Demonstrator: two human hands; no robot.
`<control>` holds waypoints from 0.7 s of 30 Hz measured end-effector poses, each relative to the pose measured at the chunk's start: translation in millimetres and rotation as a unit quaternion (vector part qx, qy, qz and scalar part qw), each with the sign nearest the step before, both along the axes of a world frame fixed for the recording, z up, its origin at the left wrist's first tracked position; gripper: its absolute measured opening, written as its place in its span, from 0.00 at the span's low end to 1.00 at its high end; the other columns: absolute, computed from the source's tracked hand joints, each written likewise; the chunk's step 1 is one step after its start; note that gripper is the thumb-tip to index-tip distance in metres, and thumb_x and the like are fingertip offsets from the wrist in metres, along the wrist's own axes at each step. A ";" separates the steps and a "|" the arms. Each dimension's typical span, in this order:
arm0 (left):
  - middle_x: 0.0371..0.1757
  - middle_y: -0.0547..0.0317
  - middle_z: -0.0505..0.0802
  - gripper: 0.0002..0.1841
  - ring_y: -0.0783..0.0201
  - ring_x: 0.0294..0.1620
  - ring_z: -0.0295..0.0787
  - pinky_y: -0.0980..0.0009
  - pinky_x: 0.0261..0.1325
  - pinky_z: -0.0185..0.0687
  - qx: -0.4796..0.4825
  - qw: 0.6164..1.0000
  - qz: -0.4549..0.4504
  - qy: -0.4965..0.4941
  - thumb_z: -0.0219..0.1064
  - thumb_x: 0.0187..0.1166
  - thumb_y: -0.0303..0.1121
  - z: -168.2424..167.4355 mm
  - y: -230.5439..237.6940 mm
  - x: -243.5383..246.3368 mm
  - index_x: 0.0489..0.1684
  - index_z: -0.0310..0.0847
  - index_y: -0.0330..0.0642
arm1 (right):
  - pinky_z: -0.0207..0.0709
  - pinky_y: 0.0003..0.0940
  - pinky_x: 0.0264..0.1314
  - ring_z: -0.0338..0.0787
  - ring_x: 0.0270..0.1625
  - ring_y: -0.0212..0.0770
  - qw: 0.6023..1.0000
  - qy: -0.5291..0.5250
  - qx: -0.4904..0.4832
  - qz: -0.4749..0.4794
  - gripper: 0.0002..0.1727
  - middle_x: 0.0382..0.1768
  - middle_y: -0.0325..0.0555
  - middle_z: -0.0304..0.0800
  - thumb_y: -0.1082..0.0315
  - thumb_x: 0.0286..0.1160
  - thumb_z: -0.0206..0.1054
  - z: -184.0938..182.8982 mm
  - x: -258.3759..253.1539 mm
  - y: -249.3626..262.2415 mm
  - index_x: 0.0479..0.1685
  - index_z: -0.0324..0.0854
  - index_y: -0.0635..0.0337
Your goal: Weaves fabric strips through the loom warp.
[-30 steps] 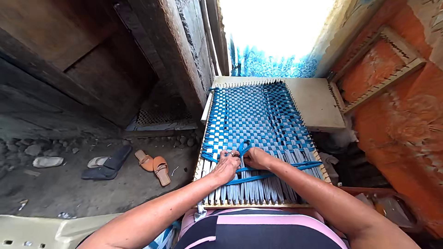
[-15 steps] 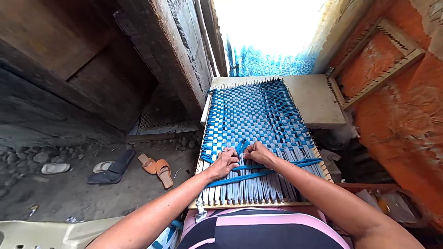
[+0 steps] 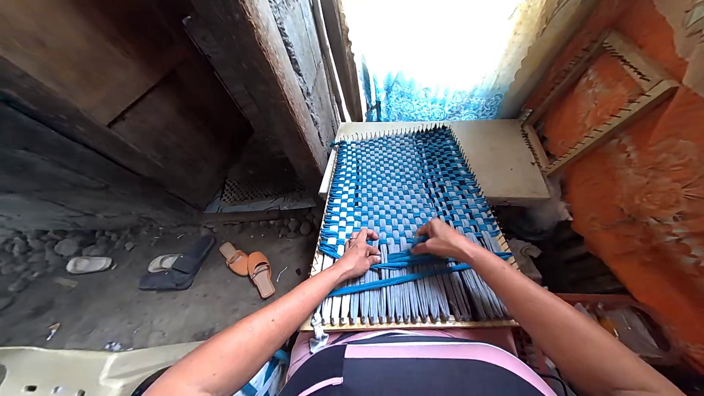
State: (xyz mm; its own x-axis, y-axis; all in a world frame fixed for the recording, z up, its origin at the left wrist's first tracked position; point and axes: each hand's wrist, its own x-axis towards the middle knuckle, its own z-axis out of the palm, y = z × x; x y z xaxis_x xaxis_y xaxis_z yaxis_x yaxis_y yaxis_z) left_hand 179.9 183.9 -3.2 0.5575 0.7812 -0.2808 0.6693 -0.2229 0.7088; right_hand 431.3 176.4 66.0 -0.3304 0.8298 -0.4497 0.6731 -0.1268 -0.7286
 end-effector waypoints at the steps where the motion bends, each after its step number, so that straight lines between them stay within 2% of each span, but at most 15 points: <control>1: 0.85 0.43 0.69 0.12 0.42 0.87 0.55 0.39 0.87 0.42 -0.001 1.000 0.002 0.006 0.65 0.82 0.32 0.8 -0.2 0.1 0.43 0.95 0.37 | 0.76 0.37 0.43 0.81 0.33 0.35 0.997 0.063 0.021 -0.042 0.08 0.29 0.45 0.85 0.70 0.76 0.72 0.2 8.9 2.4 0.34 0.86 0.67; 3: 0.85 0.43 0.69 0.12 0.41 0.87 0.56 0.39 0.87 0.44 -0.007 1.000 0.012 0.023 0.64 0.84 0.33 5.7 0.0 2.1 0.44 0.95 0.37 | 0.78 0.26 0.39 0.83 0.30 0.26 0.960 0.253 0.014 -0.118 0.11 0.25 0.35 0.87 0.71 0.79 0.62 -2.7 28.7 9.7 0.25 0.80 0.58; 4: 0.85 0.43 0.69 0.13 0.42 0.86 0.57 0.38 0.86 0.44 -0.012 0.999 0.018 0.035 0.63 0.85 0.33 10.4 1.0 4.9 0.46 0.94 0.37 | 0.79 0.24 0.36 0.85 0.28 0.25 0.940 0.313 0.006 -0.133 0.12 0.23 0.35 0.88 0.69 0.79 0.60 -5.1 38.2 14.3 0.24 0.80 0.54; 7: 0.86 0.45 0.67 0.13 0.41 0.85 0.57 0.33 0.81 0.47 -0.031 0.993 0.014 0.114 0.62 0.87 0.35 27.3 7.6 17.4 0.50 0.93 0.40 | 0.76 0.20 0.30 0.83 0.23 0.25 0.937 0.326 0.007 -0.128 0.14 0.20 0.37 0.87 0.71 0.76 0.63 -11.1 60.3 22.4 0.19 0.76 0.54; 8: 0.86 0.45 0.67 0.13 0.41 0.85 0.57 0.32 0.80 0.48 -0.035 0.989 0.008 0.144 0.62 0.87 0.36 29.8 10.5 21.9 0.50 0.93 0.41 | 0.78 0.21 0.32 0.84 0.24 0.25 0.942 0.304 0.021 -0.140 0.14 0.22 0.37 0.89 0.73 0.76 0.64 -12.7 65.8 23.4 0.19 0.76 0.55; 9: 0.86 0.46 0.67 0.13 0.40 0.85 0.57 0.31 0.78 0.49 -0.037 0.985 0.005 0.168 0.62 0.87 0.36 31.2 13.3 25.8 0.51 0.93 0.41 | 0.83 0.25 0.39 0.86 0.29 0.27 0.943 0.291 0.035 -0.157 0.14 0.25 0.36 0.89 0.74 0.78 0.64 -11.8 69.8 24.4 0.22 0.77 0.55; 11: 0.84 0.46 0.69 0.13 0.40 0.84 0.58 0.32 0.77 0.50 -0.031 0.979 0.004 0.199 0.62 0.86 0.37 30.3 18.5 31.6 0.50 0.93 0.42 | 0.86 0.32 0.48 0.89 0.37 0.31 0.922 0.326 0.059 -0.200 0.10 0.32 0.36 0.90 0.74 0.80 0.61 -13.5 77.9 25.3 0.28 0.81 0.56; 12: 0.82 0.46 0.71 0.13 0.41 0.83 0.59 0.32 0.76 0.51 -0.026 0.978 0.008 0.208 0.63 0.86 0.38 27.6 20.9 33.6 0.48 0.93 0.42 | 0.87 0.32 0.50 0.90 0.38 0.31 0.904 0.363 0.064 -0.215 0.12 0.32 0.36 0.90 0.73 0.80 0.59 -16.4 82.7 25.1 0.27 0.80 0.54; 14: 0.80 0.47 0.73 0.13 0.42 0.82 0.61 0.32 0.75 0.52 -0.023 0.977 0.017 0.213 0.64 0.84 0.40 20.4 24.1 35.2 0.45 0.93 0.44 | 0.86 0.30 0.47 0.89 0.34 0.30 0.871 0.433 0.059 -0.225 0.14 0.25 0.33 0.87 0.70 0.76 0.59 -21.8 90.2 23.1 0.20 0.79 0.48; 16: 0.78 0.46 0.74 0.12 0.42 0.80 0.63 0.32 0.74 0.52 -0.026 0.984 0.026 0.177 0.66 0.83 0.40 16.6 25.6 30.5 0.41 0.94 0.44 | 0.84 0.30 0.43 0.83 0.26 0.28 0.861 0.453 0.049 -0.227 0.17 0.17 0.28 0.78 0.70 0.76 0.60 -24.8 95.0 23.2 0.16 0.75 0.45; 18: 0.76 0.42 0.76 0.10 0.42 0.77 0.67 0.33 0.73 0.56 -0.039 0.995 0.023 0.084 0.70 0.80 0.36 15.7 28.4 17.3 0.40 0.94 0.40 | 0.82 0.31 0.40 0.77 0.21 0.27 0.867 0.422 0.043 -0.262 0.18 0.14 0.26 0.72 0.72 0.80 0.59 -24.2 100.8 26.8 0.18 0.72 0.46; 20: 0.74 0.43 0.80 0.08 0.51 0.73 0.76 0.48 0.74 0.72 -0.049 0.999 0.015 0.004 0.74 0.77 0.34 17.0 32.4 3.3 0.41 0.94 0.38 | 0.81 0.27 0.38 0.75 0.21 0.26 0.862 0.396 0.043 -0.314 0.16 0.15 0.26 0.72 0.71 0.82 0.57 -25.7 110.3 30.9 0.22 0.74 0.47; 21: 0.72 0.45 0.82 0.08 0.55 0.71 0.79 0.55 0.73 0.77 -0.054 0.998 0.012 -0.026 0.76 0.75 0.33 17.9 33.2 -1.3 0.43 0.94 0.38 | 0.81 0.26 0.36 0.74 0.20 0.25 0.854 0.392 0.049 -0.339 0.15 0.16 0.25 0.72 0.69 0.82 0.57 -27.9 115.5 32.0 0.24 0.75 0.46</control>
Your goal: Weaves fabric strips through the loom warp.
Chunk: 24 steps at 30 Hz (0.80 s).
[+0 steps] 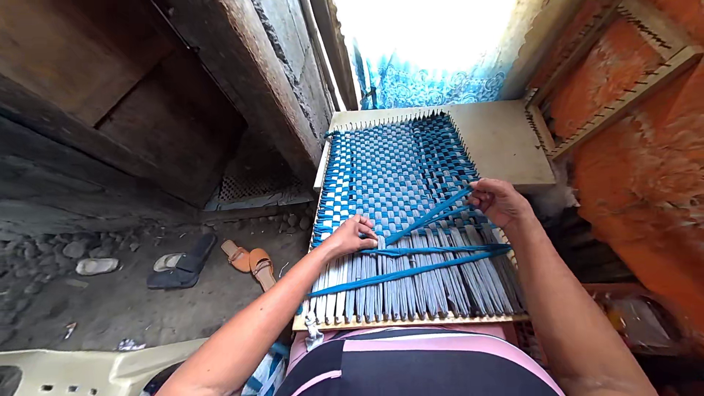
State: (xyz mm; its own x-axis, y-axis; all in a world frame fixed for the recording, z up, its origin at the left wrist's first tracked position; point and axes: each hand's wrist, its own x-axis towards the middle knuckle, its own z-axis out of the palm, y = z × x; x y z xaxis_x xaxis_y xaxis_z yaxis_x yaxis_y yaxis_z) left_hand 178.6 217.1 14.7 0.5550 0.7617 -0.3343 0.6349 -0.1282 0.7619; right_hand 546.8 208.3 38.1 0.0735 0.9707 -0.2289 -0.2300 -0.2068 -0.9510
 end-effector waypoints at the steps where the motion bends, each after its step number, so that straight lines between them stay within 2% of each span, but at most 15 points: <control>1: 0.70 0.46 0.84 0.09 0.57 0.71 0.80 0.58 0.72 0.77 0.002 1.000 0.003 -0.024 0.79 0.72 0.32 0.5 -0.1 -3.6 0.44 0.93 0.38 | 0.79 0.24 0.34 0.74 0.20 0.25 1.000 0.010 0.001 -0.026 0.14 0.16 0.26 0.73 0.68 0.82 0.57 -2.4 3.8 0.6 0.25 0.77 0.46; 4: 0.59 0.49 0.89 0.09 0.60 0.64 0.83 0.61 0.68 0.79 0.054 0.997 0.011 -0.047 0.82 0.68 0.30 0.9 -2.9 -9.3 0.39 0.90 0.38 | 0.81 0.22 0.34 0.81 0.24 0.25 0.996 0.023 0.069 -0.058 0.14 0.20 0.27 0.82 0.64 0.82 0.57 -3.2 4.6 -1.9 0.25 0.80 0.47; 7: 0.58 0.46 0.89 0.08 0.54 0.64 0.84 0.55 0.69 0.78 0.112 0.993 -0.007 0.020 0.81 0.69 0.33 -0.7 -7.6 -4.1 0.35 0.92 0.38 | 0.78 0.26 0.39 0.83 0.28 0.26 0.981 -0.019 0.195 0.005 0.21 0.20 0.27 0.83 0.61 0.81 0.55 -2.8 6.0 -2.5 0.14 0.77 0.44; 9: 0.53 0.43 0.90 0.09 0.47 0.59 0.86 0.48 0.65 0.79 0.175 0.982 -0.028 0.071 0.78 0.72 0.34 -3.1 -10.2 4.4 0.36 0.91 0.36 | 0.76 0.24 0.35 0.82 0.28 0.23 0.959 -0.122 0.257 0.018 0.23 0.21 0.25 0.84 0.60 0.82 0.56 -1.3 9.0 -2.4 0.11 0.77 0.44; 10: 0.50 0.41 0.90 0.09 0.44 0.56 0.87 0.45 0.62 0.80 0.215 0.972 -0.037 0.088 0.76 0.74 0.34 -6.3 -12.3 8.1 0.36 0.91 0.35 | 0.73 0.22 0.33 0.79 0.26 0.22 0.935 -0.203 0.291 0.002 0.24 0.19 0.25 0.80 0.61 0.82 0.58 -1.1 8.4 -3.0 0.10 0.75 0.46; 11: 0.48 0.39 0.90 0.09 0.40 0.54 0.88 0.42 0.59 0.81 0.256 0.961 -0.042 0.095 0.73 0.75 0.33 -11.4 -15.2 10.6 0.37 0.90 0.34 | 0.71 0.24 0.40 0.76 0.29 0.25 0.898 -0.304 0.317 -0.012 0.25 0.19 0.28 0.76 0.60 0.83 0.59 -0.1 7.8 -4.9 0.10 0.75 0.51; 12: 0.45 0.38 0.90 0.09 0.38 0.51 0.88 0.41 0.55 0.81 0.293 0.951 -0.043 0.091 0.71 0.76 0.33 -17.6 -17.7 11.4 0.37 0.89 0.33 | 0.65 0.37 0.56 0.75 0.35 0.34 0.862 -0.384 0.330 -0.015 0.26 0.21 0.39 0.74 0.59 0.85 0.60 2.3 6.0 -8.2 0.12 0.76 0.61; 13: 0.44 0.38 0.90 0.10 0.38 0.48 0.88 0.40 0.52 0.81 0.313 0.945 -0.042 0.079 0.69 0.77 0.32 -22.9 -18.7 10.5 0.36 0.88 0.32 | 0.60 0.46 0.64 0.76 0.37 0.42 0.828 -0.440 0.346 -0.021 0.29 0.20 0.46 0.74 0.58 0.86 0.61 2.4 4.5 -8.2 0.11 0.77 0.65; 15: 0.46 0.39 0.89 0.11 0.40 0.51 0.87 0.41 0.56 0.80 0.277 0.959 -0.050 0.033 0.70 0.77 0.33 -25.5 -12.6 2.3 0.38 0.87 0.31 | 0.57 0.53 0.66 0.77 0.35 0.47 0.791 -0.485 0.370 -0.038 0.30 0.17 0.48 0.74 0.57 0.86 0.62 1.2 2.8 -6.9 0.09 0.75 0.65; 18: 0.51 0.45 0.90 0.14 0.53 0.57 0.85 0.54 0.64 0.80 0.147 0.986 -0.077 -0.025 0.77 0.73 0.37 -16.7 5.7 -12.2 0.43 0.88 0.33 | 0.57 0.49 0.65 0.74 0.33 0.43 0.805 -0.476 0.352 -0.044 0.31 0.16 0.46 0.70 0.57 0.87 0.60 -0.7 8.3 -7.8 0.08 0.73 0.64; 20: 0.50 0.49 0.90 0.14 0.57 0.55 0.86 0.58 0.62 0.80 0.141 0.986 -0.086 -0.022 0.78 0.72 0.37 -15.5 8.6 -13.1 0.46 0.89 0.37 | 0.57 0.47 0.65 0.72 0.34 0.42 0.817 -0.474 0.324 -0.043 0.31 0.17 0.44 0.67 0.57 0.89 0.58 -1.2 14.1 -8.4 0.09 0.73 0.65; 24: 0.48 0.41 0.94 0.12 0.44 0.53 0.91 0.46 0.61 0.82 0.254 0.963 -0.088 0.031 0.67 0.79 0.34 -26.7 -6.0 -1.9 0.45 0.92 0.34 | 0.56 0.48 0.64 0.72 0.34 0.42 0.823 -0.472 0.313 -0.055 0.32 0.17 0.44 0.66 0.56 0.88 0.59 -7.4 15.8 -6.0 0.08 0.72 0.65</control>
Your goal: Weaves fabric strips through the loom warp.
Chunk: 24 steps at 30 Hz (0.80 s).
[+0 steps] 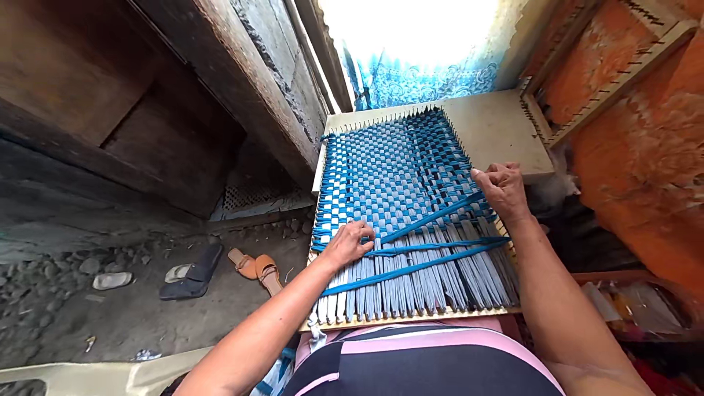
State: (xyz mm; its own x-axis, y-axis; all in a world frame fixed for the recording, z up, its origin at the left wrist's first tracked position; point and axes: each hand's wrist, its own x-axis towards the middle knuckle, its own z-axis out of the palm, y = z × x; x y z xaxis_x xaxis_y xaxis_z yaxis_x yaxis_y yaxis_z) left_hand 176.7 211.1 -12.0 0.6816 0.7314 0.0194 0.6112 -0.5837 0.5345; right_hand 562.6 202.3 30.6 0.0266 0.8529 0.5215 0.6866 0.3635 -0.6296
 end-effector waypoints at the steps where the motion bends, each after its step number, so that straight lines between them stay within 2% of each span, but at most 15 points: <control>1: 0.50 0.41 0.94 0.12 0.43 0.55 0.91 0.46 0.63 0.81 -0.005 1.000 0.008 0.006 0.66 0.80 0.34 2.8 -1.5 0.3 0.46 0.92 0.34 | 0.57 0.47 0.62 0.71 0.32 0.41 1.000 0.017 0.005 0.003 0.32 0.16 0.43 0.66 0.57 0.87 0.60 2.1 -1.9 -0.2 0.07 0.71 0.64; 2: 0.52 0.41 0.94 0.13 0.45 0.57 0.90 0.47 0.66 0.80 -0.033 0.999 0.014 0.012 0.67 0.81 0.35 10.2 0.2 -0.5 0.49 0.92 0.34 | 0.59 0.43 0.58 0.70 0.31 0.39 0.999 0.047 0.009 0.008 0.32 0.16 0.41 0.64 0.58 0.87 0.60 6.9 -4.1 -0.6 0.07 0.68 0.62; 3: 0.55 0.42 0.93 0.13 0.48 0.60 0.89 0.50 0.68 0.79 -0.068 0.997 0.018 0.014 0.68 0.82 0.36 19.5 3.4 -2.0 0.52 0.91 0.34 | 0.62 0.37 0.49 0.69 0.28 0.34 0.996 0.091 0.015 0.012 0.31 0.15 0.36 0.64 0.58 0.86 0.59 12.3 -6.5 -0.6 0.07 0.65 0.58; 4: 0.57 0.43 0.92 0.14 0.50 0.61 0.87 0.51 0.68 0.79 -0.095 0.995 0.020 0.005 0.69 0.81 0.37 28.2 6.7 -3.5 0.53 0.90 0.35 | 0.65 0.27 0.34 0.69 0.23 0.26 0.989 0.148 0.017 0.016 0.28 0.15 0.29 0.66 0.59 0.85 0.59 18.2 -8.6 -0.1 0.07 0.65 0.50; 5: 0.59 0.44 0.91 0.15 0.51 0.61 0.86 0.52 0.68 0.79 -0.107 0.994 0.025 -0.013 0.72 0.79 0.38 35.9 8.5 -3.9 0.54 0.90 0.37 | 0.67 0.23 0.27 0.72 0.21 0.22 0.975 0.219 0.000 0.026 0.26 0.15 0.24 0.73 0.59 0.84 0.58 27.3 -12.2 -1.5 0.09 0.70 0.46; 6: 0.59 0.45 0.90 0.16 0.52 0.60 0.85 0.52 0.66 0.79 -0.103 0.993 0.033 -0.037 0.74 0.77 0.39 41.3 8.0 -3.0 0.54 0.90 0.38 | 0.68 0.22 0.26 0.74 0.20 0.21 0.961 0.273 -0.029 0.037 0.25 0.16 0.24 0.78 0.58 0.85 0.58 37.7 -16.5 -4.3 0.11 0.75 0.46; 9: 0.50 0.45 0.92 0.19 0.54 0.50 0.88 0.55 0.55 0.84 -0.031 0.994 0.041 -0.097 0.79 0.70 0.43 42.2 -1.1 8.5 0.48 0.91 0.35 | 0.80 0.25 0.35 0.83 0.25 0.24 0.925 0.345 -0.134 0.089 0.21 0.20 0.27 0.84 0.59 0.87 0.55 71.3 -33.3 -15.6 0.21 0.82 0.49; 12: 0.45 0.43 0.93 0.23 0.51 0.46 0.91 0.54 0.55 0.86 0.014 0.996 0.031 -0.079 0.78 0.72 0.46 35.7 -12.5 27.4 0.48 0.89 0.31 | 0.84 0.28 0.44 0.88 0.33 0.29 0.883 0.394 -0.189 0.173 0.18 0.25 0.31 0.87 0.59 0.86 0.51 93.9 -48.1 -19.3 0.28 0.82 0.50; 14: 0.42 0.42 0.93 0.20 0.51 0.43 0.92 0.55 0.53 0.87 0.035 0.996 0.040 -0.078 0.74 0.75 0.43 30.4 -16.6 36.8 0.44 0.88 0.29 | 0.85 0.29 0.47 0.88 0.36 0.30 0.861 0.417 -0.200 0.211 0.20 0.28 0.32 0.87 0.59 0.87 0.48 103.4 -56.1 -20.4 0.32 0.83 0.51; 16: 0.42 0.44 0.94 0.15 0.54 0.43 0.93 0.58 0.55 0.88 0.002 0.995 0.052 -0.088 0.71 0.78 0.37 32.4 -15.1 40.1 0.45 0.89 0.30 | 0.86 0.32 0.50 0.89 0.37 0.31 0.844 0.432 -0.213 0.234 0.20 0.30 0.33 0.87 0.59 0.87 0.47 108.4 -60.5 -20.4 0.34 0.84 0.52; 18: 0.44 0.48 0.95 0.13 0.61 0.44 0.94 0.63 0.57 0.88 -0.063 0.991 0.060 -0.101 0.70 0.79 0.36 36.7 -10.7 39.1 0.48 0.90 0.32 | 0.87 0.37 0.53 0.89 0.37 0.33 0.832 0.441 -0.221 0.253 0.19 0.30 0.34 0.86 0.60 0.86 0.48 108.1 -58.9 -19.0 0.35 0.84 0.53; 22: 0.46 0.54 0.95 0.11 0.70 0.46 0.92 0.69 0.57 0.86 -0.157 0.976 0.087 -0.123 0.70 0.80 0.33 42.6 -3.8 34.4 0.49 0.90 0.35 | 0.87 0.32 0.44 0.87 0.32 0.31 0.818 0.471 -0.239 0.228 0.10 0.28 0.34 0.85 0.67 0.80 0.55 97.7 -50.4 -10.7 0.35 0.82 0.53; 24: 0.46 0.53 0.94 0.10 0.70 0.47 0.90 0.69 0.57 0.85 -0.200 0.967 0.085 -0.135 0.72 0.79 0.31 42.9 1.0 32.5 0.48 0.89 0.33 | 0.86 0.31 0.43 0.86 0.31 0.31 0.809 0.491 -0.252 0.203 0.11 0.27 0.34 0.84 0.70 0.83 0.54 90.9 -46.4 -6.1 0.35 0.81 0.54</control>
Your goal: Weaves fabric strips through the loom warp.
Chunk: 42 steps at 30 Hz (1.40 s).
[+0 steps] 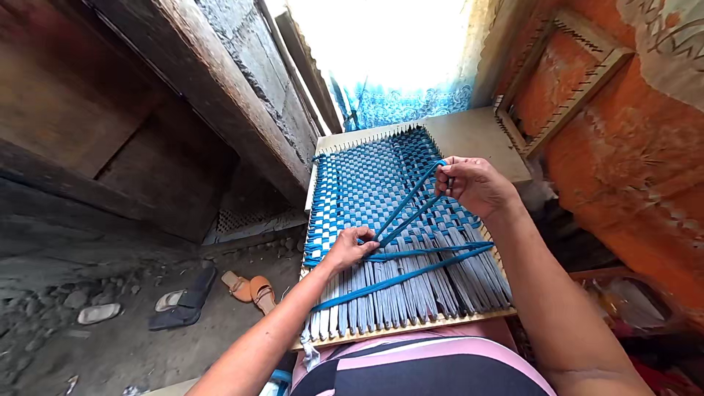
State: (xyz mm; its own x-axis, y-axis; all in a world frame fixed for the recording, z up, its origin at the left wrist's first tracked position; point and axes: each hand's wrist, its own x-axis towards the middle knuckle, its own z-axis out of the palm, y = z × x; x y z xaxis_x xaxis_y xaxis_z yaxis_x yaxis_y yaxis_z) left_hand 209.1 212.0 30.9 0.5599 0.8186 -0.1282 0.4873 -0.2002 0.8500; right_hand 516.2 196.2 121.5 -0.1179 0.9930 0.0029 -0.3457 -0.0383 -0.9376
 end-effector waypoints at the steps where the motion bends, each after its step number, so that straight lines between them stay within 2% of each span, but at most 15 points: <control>1: 0.46 0.54 0.93 0.09 0.70 0.46 0.89 0.70 0.56 0.85 -0.017 1.000 -0.006 -0.015 0.73 0.77 0.30 -1.6 2.8 -1.0 0.47 0.88 0.33 | 0.86 0.31 0.44 0.86 0.32 0.32 1.000 0.006 -0.016 -0.010 0.11 0.27 0.35 0.84 0.70 0.85 0.54 -3.4 1.7 2.6 0.35 0.81 0.54; 3: 0.46 0.56 0.90 0.09 0.72 0.46 0.87 0.72 0.53 0.85 -0.045 0.997 -0.032 -0.047 0.73 0.76 0.31 -4.7 8.4 -4.0 0.45 0.86 0.33 | 0.87 0.32 0.46 0.87 0.33 0.32 0.999 0.018 -0.040 -0.028 0.12 0.28 0.35 0.85 0.70 0.87 0.53 -10.0 4.5 8.0 0.37 0.81 0.55; 5: 0.48 0.60 0.90 0.12 0.75 0.46 0.85 0.75 0.54 0.83 -0.070 0.993 -0.072 -0.058 0.65 0.83 0.35 -5.3 14.9 -7.3 0.49 0.87 0.34 | 0.87 0.32 0.48 0.88 0.34 0.32 0.999 0.026 -0.036 -0.031 0.12 0.28 0.35 0.86 0.69 0.87 0.53 -16.5 7.2 12.6 0.38 0.81 0.55; 7: 0.44 0.64 0.92 0.13 0.77 0.41 0.87 0.76 0.50 0.85 -0.100 0.990 -0.079 -0.058 0.56 0.90 0.33 -5.0 21.9 -7.4 0.52 0.86 0.35 | 0.85 0.32 0.47 0.87 0.33 0.32 0.999 0.039 -0.002 -0.033 0.14 0.26 0.33 0.85 0.65 0.84 0.51 -22.4 6.7 15.2 0.32 0.81 0.51; 10: 0.45 0.64 0.94 0.11 0.77 0.38 0.87 0.77 0.45 0.84 -0.118 0.988 -0.093 -0.039 0.63 0.86 0.28 -3.5 28.5 -3.0 0.57 0.88 0.37 | 0.82 0.28 0.41 0.84 0.30 0.29 0.994 0.078 0.060 -0.053 0.20 0.23 0.31 0.83 0.59 0.83 0.47 -28.6 3.2 17.1 0.22 0.78 0.46; 12: 0.47 0.64 0.93 0.10 0.79 0.37 0.85 0.79 0.45 0.83 -0.114 0.987 -0.111 -0.012 0.67 0.83 0.28 -1.5 30.3 1.9 0.56 0.89 0.37 | 0.82 0.31 0.48 0.85 0.32 0.30 0.991 0.082 0.099 -0.046 0.22 0.21 0.31 0.82 0.57 0.84 0.48 -33.9 4.8 18.2 0.17 0.76 0.44; 16: 0.39 0.68 0.92 0.07 0.82 0.33 0.81 0.81 0.40 0.78 -0.116 0.983 -0.141 -0.004 0.67 0.83 0.29 -3.7 37.0 4.8 0.48 0.90 0.37 | 0.81 0.33 0.52 0.86 0.33 0.31 0.987 0.017 0.158 -0.037 0.25 0.16 0.28 0.80 0.56 0.84 0.48 -34.6 8.6 15.1 0.10 0.70 0.41; 21: 0.28 0.69 0.86 0.08 0.78 0.26 0.78 0.80 0.34 0.77 -0.142 0.981 -0.125 -0.040 0.61 0.87 0.30 -13.9 43.6 2.3 0.43 0.86 0.38 | 0.79 0.31 0.47 0.83 0.30 0.29 0.983 -0.006 0.184 -0.003 0.25 0.16 0.26 0.77 0.56 0.84 0.51 -36.8 14.4 8.5 0.09 0.69 0.41; 25: 0.29 0.69 0.89 0.10 0.79 0.25 0.79 0.83 0.31 0.74 -0.164 0.980 -0.101 -0.057 0.57 0.89 0.28 -14.4 42.1 4.8 0.41 0.85 0.39 | 0.74 0.25 0.38 0.77 0.23 0.24 0.979 -0.019 0.197 0.042 0.27 0.13 0.23 0.73 0.54 0.81 0.58 -40.6 22.4 3.4 0.06 0.67 0.39; 28: 0.31 0.70 0.89 0.10 0.80 0.27 0.79 0.83 0.33 0.73 -0.172 0.976 -0.111 -0.074 0.56 0.89 0.29 -17.8 38.1 2.2 0.43 0.85 0.41 | 0.72 0.23 0.33 0.77 0.23 0.23 0.979 -0.078 0.190 0.012 0.26 0.14 0.24 0.76 0.57 0.81 0.57 -46.1 29.4 4.5 0.06 0.71 0.42; 31: 0.33 0.72 0.87 0.06 0.80 0.32 0.80 0.80 0.41 0.78 -0.153 0.977 -0.124 -0.083 0.64 0.84 0.32 -18.8 33.6 -1.7 0.49 0.83 0.41 | 0.75 0.26 0.36 0.79 0.25 0.25 0.982 -0.081 0.160 -0.051 0.25 0.15 0.26 0.78 0.58 0.83 0.55 -54.0 30.5 10.1 0.08 0.73 0.43; 33: 0.34 0.69 0.87 0.10 0.79 0.35 0.82 0.77 0.45 0.80 -0.117 0.983 -0.125 -0.073 0.70 0.78 0.32 -19.5 30.0 -0.5 0.51 0.81 0.38 | 0.77 0.28 0.39 0.82 0.26 0.27 0.985 -0.074 0.138 -0.075 0.26 0.16 0.27 0.80 0.58 0.84 0.53 -57.0 30.0 12.6 0.09 0.73 0.44; 36: 0.30 0.69 0.85 0.10 0.80 0.30 0.78 0.80 0.39 0.76 -0.052 0.989 -0.119 -0.076 0.65 0.83 0.34 -26.7 28.3 1.4 0.51 0.82 0.36 | 0.78 0.27 0.39 0.83 0.27 0.27 0.986 -0.074 0.118 -0.094 0.26 0.18 0.28 0.83 0.58 0.85 0.52 -55.3 28.6 12.6 0.10 0.75 0.45; 39: 0.28 0.69 0.87 0.08 0.80 0.25 0.78 0.82 0.31 0.73 -0.068 0.987 -0.107 -0.098 0.59 0.88 0.33 -27.6 27.7 0.5 0.47 0.79 0.38 | 0.78 0.26 0.39 0.84 0.28 0.27 0.986 -0.075 0.115 -0.095 0.26 0.18 0.29 0.84 0.59 0.85 0.53 -55.9 28.2 12.7 0.11 0.77 0.46; 42: 0.28 0.69 0.87 0.08 0.80 0.24 0.79 0.82 0.31 0.75 -0.070 0.988 -0.102 -0.094 0.58 0.88 0.32 -25.9 27.8 -1.5 0.42 0.79 0.39 | 0.78 0.26 0.40 0.83 0.28 0.26 0.987 -0.077 0.099 -0.098 0.25 0.18 0.29 0.84 0.60 0.85 0.53 -57.6 26.5 13.1 0.12 0.77 0.47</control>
State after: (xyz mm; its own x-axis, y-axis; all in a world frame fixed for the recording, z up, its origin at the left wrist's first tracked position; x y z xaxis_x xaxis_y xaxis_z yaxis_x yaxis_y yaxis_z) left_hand 207.7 239.9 5.0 0.7365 0.6674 -0.1099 0.2800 -0.1529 0.9477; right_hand 542.7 209.3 64.0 0.0621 0.9785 0.1965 -0.1815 0.2047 -0.9619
